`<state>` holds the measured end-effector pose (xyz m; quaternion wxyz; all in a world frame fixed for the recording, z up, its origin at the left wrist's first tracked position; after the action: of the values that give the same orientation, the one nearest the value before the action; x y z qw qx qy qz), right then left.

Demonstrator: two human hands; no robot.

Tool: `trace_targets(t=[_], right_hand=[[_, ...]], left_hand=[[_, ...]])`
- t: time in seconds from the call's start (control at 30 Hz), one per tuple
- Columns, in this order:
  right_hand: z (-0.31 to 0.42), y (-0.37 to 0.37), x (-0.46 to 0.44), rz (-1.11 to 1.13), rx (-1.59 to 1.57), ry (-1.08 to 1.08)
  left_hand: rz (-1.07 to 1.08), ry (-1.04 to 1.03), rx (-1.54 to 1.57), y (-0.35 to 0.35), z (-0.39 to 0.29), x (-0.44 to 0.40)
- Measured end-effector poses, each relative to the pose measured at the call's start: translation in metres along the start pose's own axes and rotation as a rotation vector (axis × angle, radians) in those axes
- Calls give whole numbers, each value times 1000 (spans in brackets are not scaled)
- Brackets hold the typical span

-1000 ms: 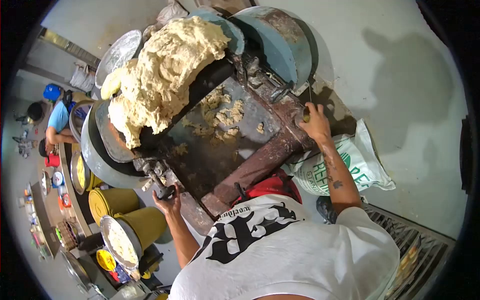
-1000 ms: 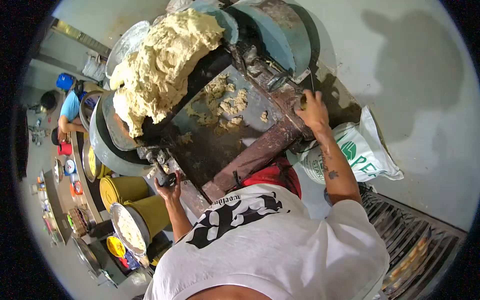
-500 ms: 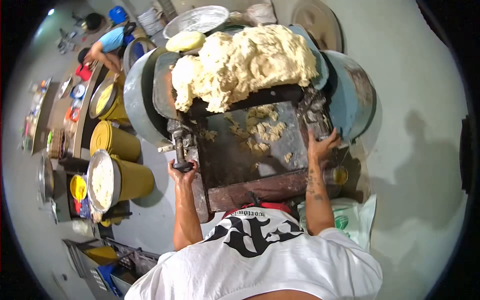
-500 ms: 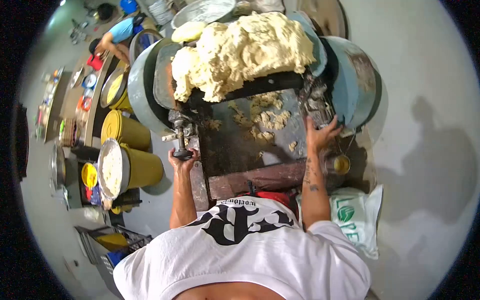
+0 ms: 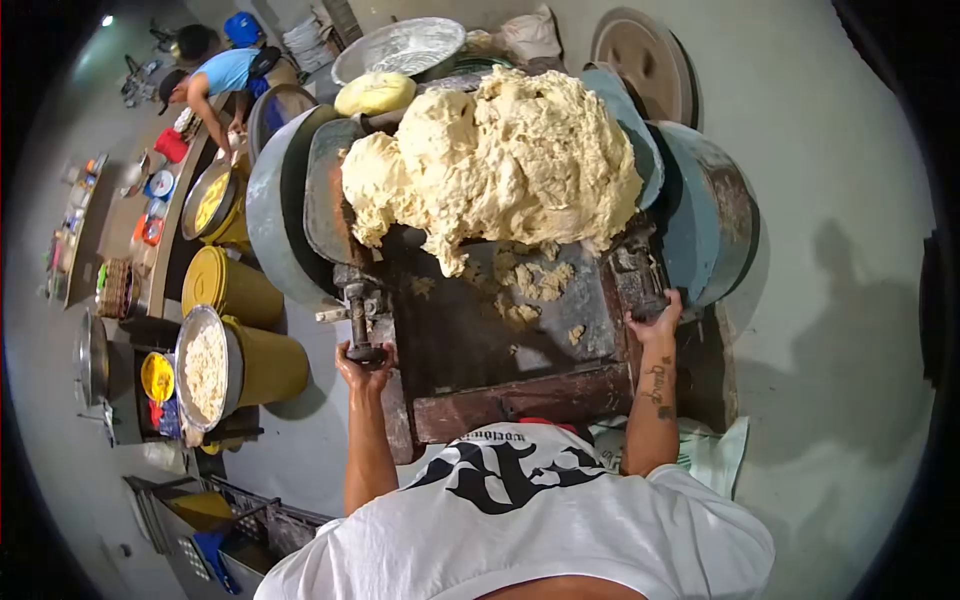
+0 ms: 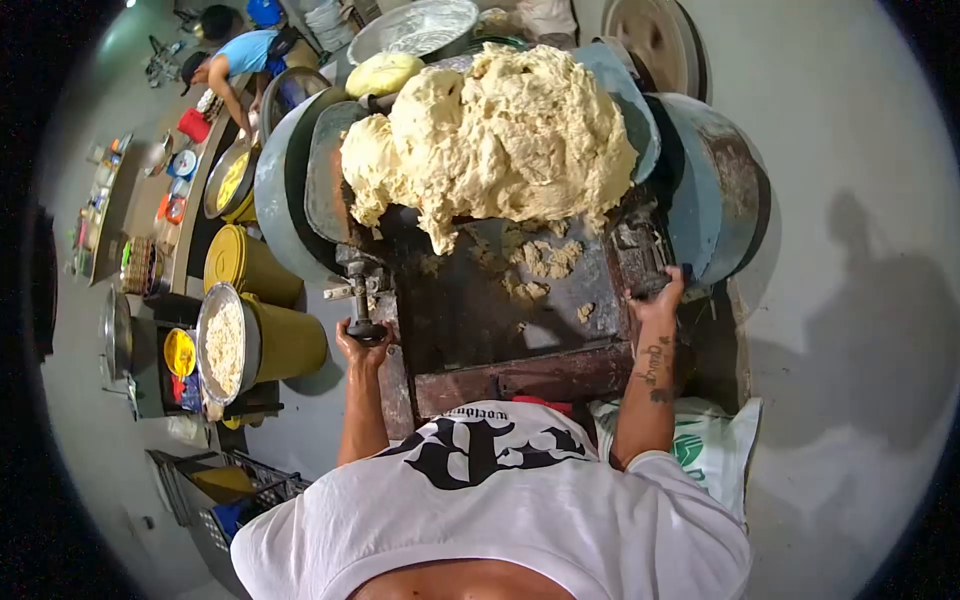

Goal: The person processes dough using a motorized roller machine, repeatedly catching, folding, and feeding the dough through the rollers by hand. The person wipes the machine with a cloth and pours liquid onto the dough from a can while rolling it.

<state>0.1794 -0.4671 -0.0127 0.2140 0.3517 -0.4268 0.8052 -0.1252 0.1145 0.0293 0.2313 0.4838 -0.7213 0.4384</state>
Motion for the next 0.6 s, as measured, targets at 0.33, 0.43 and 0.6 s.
trace_targets(t=[0.33,0.43,0.6], right_hand=[[6,-25,81,-31,674,1250],[-8,-29,61,135,111,984],[-14,-17,37,61,-263,-77]], left_hand=[[-53,-97,-639,24,-22,14],[-93,-161,-934,24,-44,12],[110,28,-1240,27,-69,-12]])
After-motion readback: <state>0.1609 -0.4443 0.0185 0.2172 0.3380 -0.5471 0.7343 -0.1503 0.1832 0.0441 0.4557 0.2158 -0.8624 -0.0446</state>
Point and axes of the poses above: each hand's wrist, its own x-axis away from the middle knuckle, its own y-axis out of the back of the hand, z = x × y, the point moved 7 cm from there along -x, towards the middle knuckle, and after that the axes turned 13 degrees about -x, right-handed, at the moved point
